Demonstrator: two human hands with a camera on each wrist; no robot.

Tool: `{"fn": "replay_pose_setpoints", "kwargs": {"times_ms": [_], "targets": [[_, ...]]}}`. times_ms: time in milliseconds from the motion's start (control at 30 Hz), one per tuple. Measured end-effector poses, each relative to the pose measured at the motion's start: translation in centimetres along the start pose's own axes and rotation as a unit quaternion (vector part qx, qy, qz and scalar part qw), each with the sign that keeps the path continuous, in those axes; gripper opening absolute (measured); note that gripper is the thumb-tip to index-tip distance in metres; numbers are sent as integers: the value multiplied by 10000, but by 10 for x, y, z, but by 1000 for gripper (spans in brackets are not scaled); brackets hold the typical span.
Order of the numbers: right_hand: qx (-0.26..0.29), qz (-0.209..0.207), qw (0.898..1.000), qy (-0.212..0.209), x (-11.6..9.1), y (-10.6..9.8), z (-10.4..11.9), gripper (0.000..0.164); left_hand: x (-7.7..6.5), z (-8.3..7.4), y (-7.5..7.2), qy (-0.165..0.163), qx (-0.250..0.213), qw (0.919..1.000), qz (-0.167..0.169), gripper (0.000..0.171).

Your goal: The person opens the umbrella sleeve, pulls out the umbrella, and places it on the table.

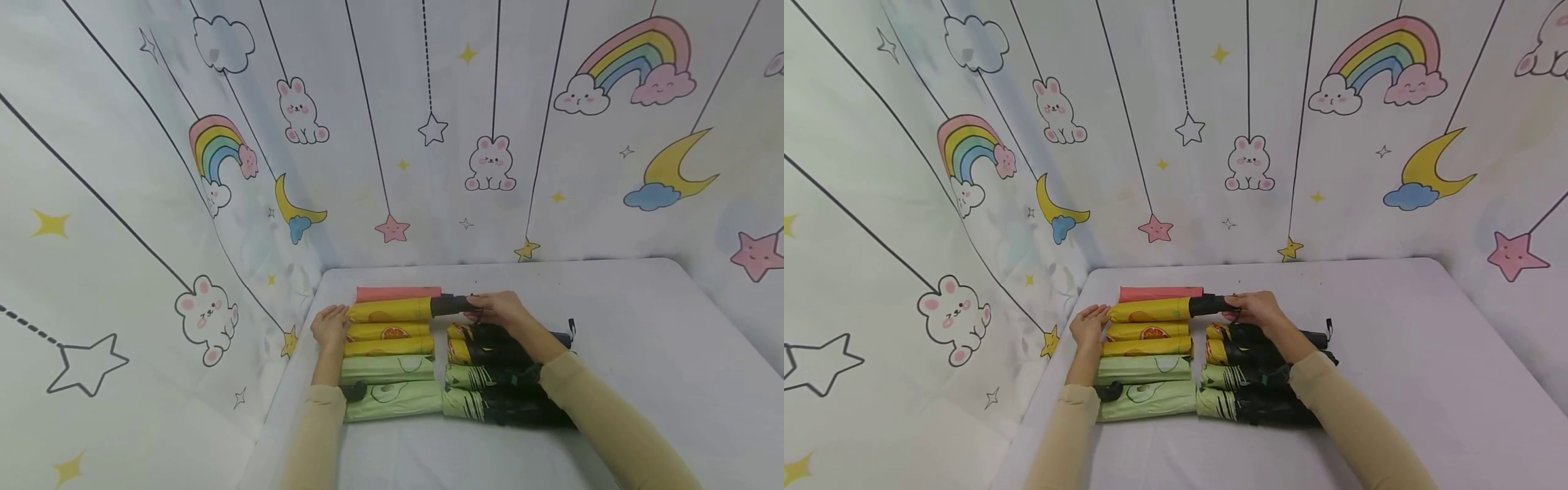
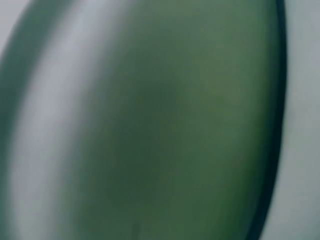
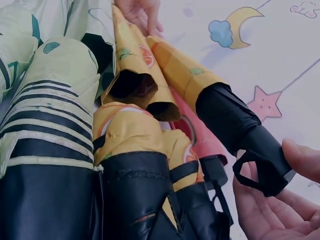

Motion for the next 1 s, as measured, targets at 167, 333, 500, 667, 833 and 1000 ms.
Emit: {"fn": "replay_pose_setpoints", "kwargs": {"times_ms": [167, 333, 500, 667, 833, 1000], "targets": [[29, 116, 9999, -65, 0, -3, -1, 61, 2, 5, 0, 97, -34, 9999, 7, 51], [-110, 58, 9998, -179, -1, -7, 0, 60, 2, 7, 0, 376, 94, 9992, -28, 50], [-45, 18, 9999, -103, -4, -12, -1, 63, 0, 8, 0, 387, 180, 9991, -53, 48], [20, 12, 10000, -42, -9, -17, -2, 67, 0, 9, -1, 281, 25, 9995, -130, 44], [59, 47, 9999, -89, -14, -20, 0, 65, -1, 9, -1, 222, -78, 9996, -139, 50], [249, 129, 9995, -133, -15, -22, 2, 64, -2, 9, 0, 233, 72, 9997, -66, 51]]}}
Point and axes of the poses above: each hand's wrist, its own x-axis towards the middle knuckle, its own y-axis out of the palm, z = x × y, the point moved 9 cm from there along x, towards the middle knuckle, and after that the axes turned 7 degrees about y, right-handed, at the moved point
